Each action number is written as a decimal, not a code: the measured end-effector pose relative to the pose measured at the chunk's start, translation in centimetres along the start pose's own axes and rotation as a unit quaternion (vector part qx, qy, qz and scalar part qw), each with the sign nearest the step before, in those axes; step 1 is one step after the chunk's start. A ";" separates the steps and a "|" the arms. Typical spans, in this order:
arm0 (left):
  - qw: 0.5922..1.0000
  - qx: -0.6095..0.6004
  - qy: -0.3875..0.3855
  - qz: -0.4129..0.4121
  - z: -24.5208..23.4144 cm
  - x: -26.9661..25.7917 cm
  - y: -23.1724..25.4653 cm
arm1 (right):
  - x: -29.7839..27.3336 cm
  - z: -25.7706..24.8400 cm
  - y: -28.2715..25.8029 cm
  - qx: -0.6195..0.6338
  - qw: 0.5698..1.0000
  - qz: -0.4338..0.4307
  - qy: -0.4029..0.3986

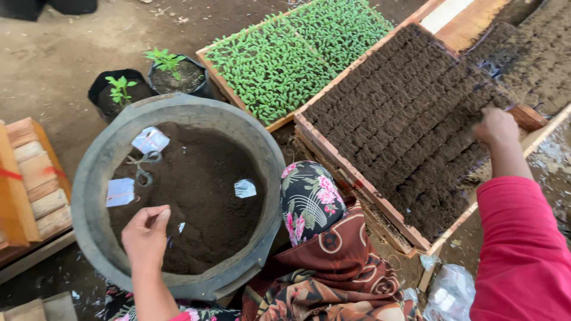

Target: The person sits on the ground and repeatedly scoops soil from a large bucket into a seedling tray. They use their hands to mix the soil and place small clumps into the tray's compartments. The person also handles small seed packets and a pair of scissors resting in the bucket.

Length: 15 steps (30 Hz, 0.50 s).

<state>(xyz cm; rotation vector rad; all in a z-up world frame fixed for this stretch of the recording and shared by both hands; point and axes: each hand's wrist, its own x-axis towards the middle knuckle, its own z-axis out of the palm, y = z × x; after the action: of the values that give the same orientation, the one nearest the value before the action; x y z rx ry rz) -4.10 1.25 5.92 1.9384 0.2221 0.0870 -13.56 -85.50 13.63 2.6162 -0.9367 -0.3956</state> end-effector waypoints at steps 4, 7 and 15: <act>0.996 0.091 0.002 -0.003 -0.4 -0.9 2.6 | -3.5 -8.2 -13.6 0.191 0.950 -0.174 0.174; 0.999 0.000 0.033 -0.041 0.3 -0.6 2.6 | -11.2 -16.1 -27.0 0.305 0.858 -0.347 0.225; 0.999 0.045 0.004 -0.005 -0.8 -0.7 4.6 | -20.9 -11.6 -54.2 0.186 0.807 -0.554 0.084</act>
<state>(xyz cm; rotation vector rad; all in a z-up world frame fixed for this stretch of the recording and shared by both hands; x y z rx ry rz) -4.41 0.21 10.51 2.0273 0.2450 0.0799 5.37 -29.96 5.60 3.2162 0.7689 -0.2206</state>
